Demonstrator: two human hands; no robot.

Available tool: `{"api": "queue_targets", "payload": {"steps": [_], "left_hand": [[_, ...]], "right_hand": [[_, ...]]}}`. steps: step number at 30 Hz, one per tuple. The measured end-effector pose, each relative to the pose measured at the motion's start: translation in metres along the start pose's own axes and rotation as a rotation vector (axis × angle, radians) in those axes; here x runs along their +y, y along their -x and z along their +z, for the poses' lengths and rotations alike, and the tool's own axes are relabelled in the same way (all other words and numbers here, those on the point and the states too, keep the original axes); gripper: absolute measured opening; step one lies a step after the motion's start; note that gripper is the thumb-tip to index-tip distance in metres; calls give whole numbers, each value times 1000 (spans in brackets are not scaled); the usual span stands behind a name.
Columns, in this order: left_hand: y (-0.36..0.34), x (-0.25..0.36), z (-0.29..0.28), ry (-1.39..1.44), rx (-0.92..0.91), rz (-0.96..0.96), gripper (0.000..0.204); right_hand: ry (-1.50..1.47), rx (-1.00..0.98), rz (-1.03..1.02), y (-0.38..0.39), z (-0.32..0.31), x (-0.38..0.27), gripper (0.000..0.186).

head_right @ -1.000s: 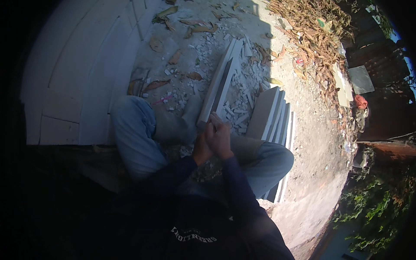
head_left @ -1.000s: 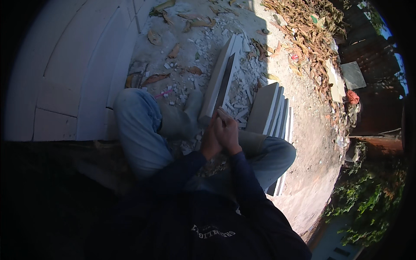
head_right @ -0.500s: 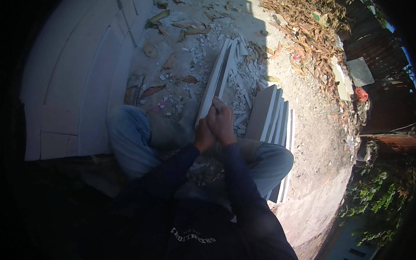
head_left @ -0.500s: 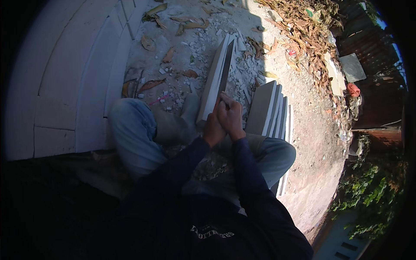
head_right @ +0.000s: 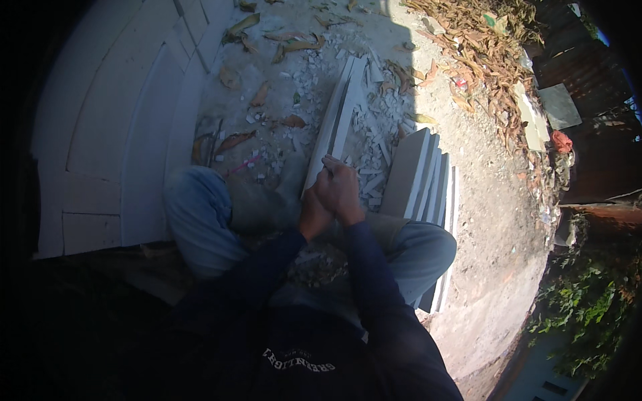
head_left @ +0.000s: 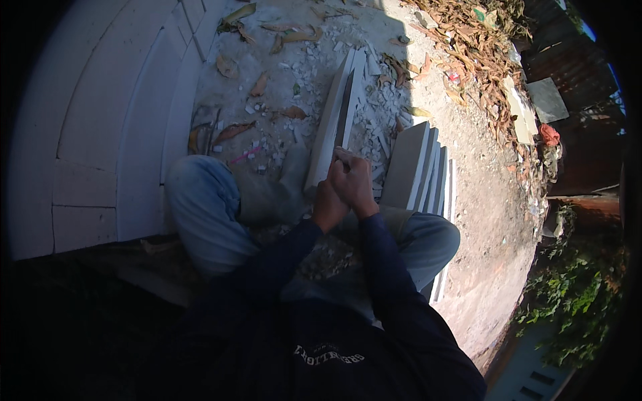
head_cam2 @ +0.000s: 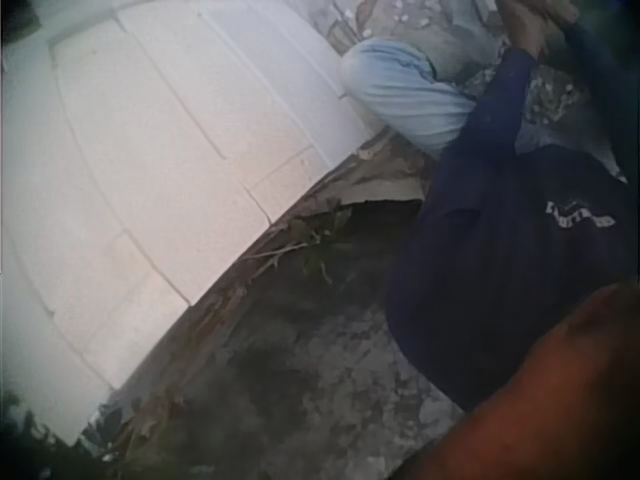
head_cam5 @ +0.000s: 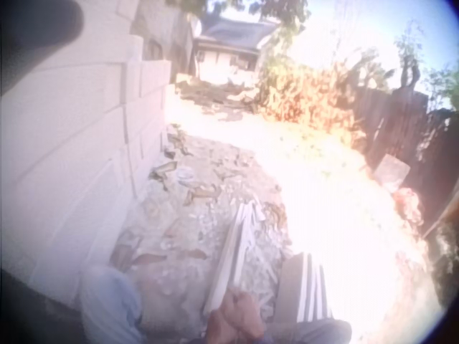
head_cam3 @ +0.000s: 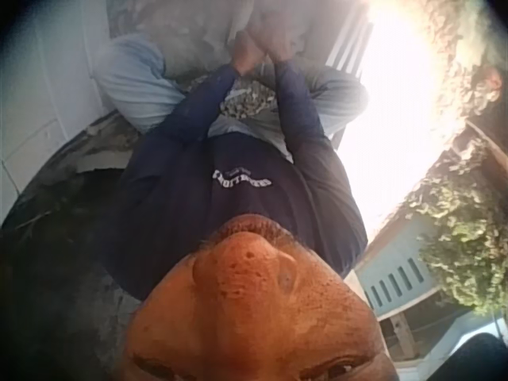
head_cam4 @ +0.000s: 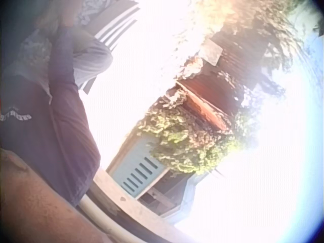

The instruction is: The person sits on the ground and uses a hand saw to cut a long white wooden plank. They hold the plank steady with one hand while sawing with the other, then lift the plank to inspect the cut before continuing to saw through the material.

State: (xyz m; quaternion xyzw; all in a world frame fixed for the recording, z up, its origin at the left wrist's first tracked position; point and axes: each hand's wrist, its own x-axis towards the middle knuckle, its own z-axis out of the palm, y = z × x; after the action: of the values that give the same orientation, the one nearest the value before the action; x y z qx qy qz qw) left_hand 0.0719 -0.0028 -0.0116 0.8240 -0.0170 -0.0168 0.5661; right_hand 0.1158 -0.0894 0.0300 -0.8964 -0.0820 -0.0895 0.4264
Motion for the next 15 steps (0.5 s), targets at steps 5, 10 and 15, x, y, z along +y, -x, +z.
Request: {"api": "queue_targets", "payload": {"steps": [5,10,15], "left_hand": [[17,-6,1,53,30,38,55],[-43,10,3,116,67,78,56],[8,0,3,59,-28,-11,56]], "right_hand": [[-33,50,-17,19,8,5,34],[27,-110,128,-48,-9,1,33],[11,-16,6,9,1,7,33]]}}
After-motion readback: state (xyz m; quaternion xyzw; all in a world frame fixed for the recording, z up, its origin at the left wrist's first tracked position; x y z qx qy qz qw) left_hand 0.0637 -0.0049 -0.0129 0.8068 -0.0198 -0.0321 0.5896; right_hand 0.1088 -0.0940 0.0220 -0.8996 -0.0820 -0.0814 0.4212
